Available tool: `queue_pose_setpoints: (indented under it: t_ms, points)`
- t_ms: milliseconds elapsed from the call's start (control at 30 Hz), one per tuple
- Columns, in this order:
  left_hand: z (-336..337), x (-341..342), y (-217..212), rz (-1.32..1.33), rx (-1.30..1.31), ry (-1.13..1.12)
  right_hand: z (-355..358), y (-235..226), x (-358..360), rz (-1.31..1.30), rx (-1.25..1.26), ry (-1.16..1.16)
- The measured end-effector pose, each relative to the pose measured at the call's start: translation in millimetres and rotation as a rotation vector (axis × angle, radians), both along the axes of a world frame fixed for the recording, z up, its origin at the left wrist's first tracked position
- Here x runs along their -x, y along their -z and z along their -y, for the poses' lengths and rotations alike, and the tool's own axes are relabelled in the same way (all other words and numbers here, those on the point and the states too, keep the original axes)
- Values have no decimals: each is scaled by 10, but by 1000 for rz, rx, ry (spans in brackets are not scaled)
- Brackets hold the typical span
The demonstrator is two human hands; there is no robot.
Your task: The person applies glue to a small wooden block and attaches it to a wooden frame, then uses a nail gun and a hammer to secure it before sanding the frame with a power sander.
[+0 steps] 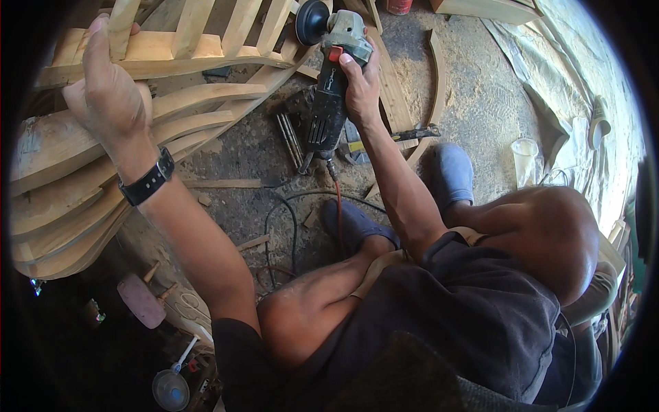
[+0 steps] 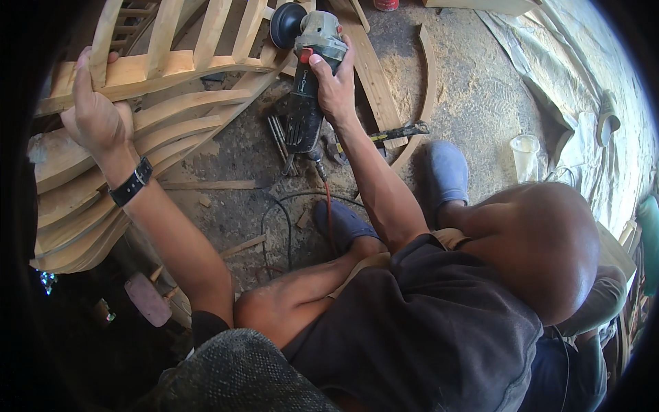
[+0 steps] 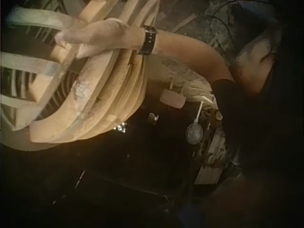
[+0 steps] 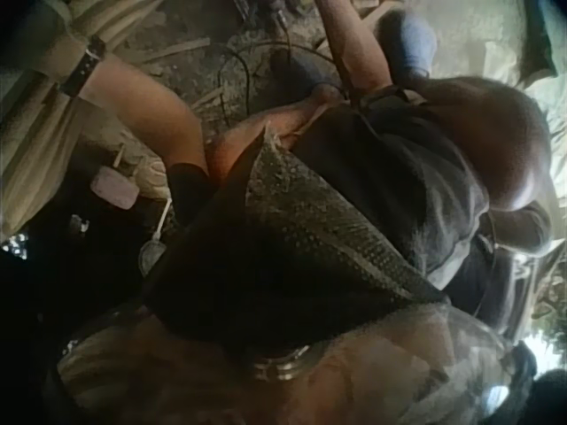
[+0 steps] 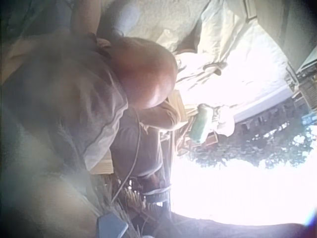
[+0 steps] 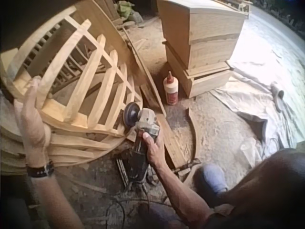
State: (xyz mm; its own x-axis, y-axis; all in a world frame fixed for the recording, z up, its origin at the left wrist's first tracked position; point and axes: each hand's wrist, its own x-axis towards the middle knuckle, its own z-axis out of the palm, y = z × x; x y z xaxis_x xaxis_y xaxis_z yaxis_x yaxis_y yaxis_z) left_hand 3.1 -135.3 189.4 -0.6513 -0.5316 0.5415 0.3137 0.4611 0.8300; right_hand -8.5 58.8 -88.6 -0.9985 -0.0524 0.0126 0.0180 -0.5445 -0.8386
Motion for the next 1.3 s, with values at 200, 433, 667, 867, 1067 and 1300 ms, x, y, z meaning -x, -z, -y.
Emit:
queue_pose_setpoints:
  t_ms: [200,433,667,867,1067,1300]
  points:
    - [-25,-2,6,-7,-5,4,16,-30,26,-24,-6,-22]
    - [-15,-7,-7,-2,-8,5,-2,102,15,24,-21,-22]
    - [30,5,18,-11,-20,26,-42,95,-32,60,-73,-15]
    - [13,-11,0,0,-22,47,15,-21,0,-16,-11,-3]
    - [37,0,-10,1,-11,17,36,-68,41,-40,27,-13]
    - [19,-19,-37,9,-18,9,-33,-142,21,47,3,-69]
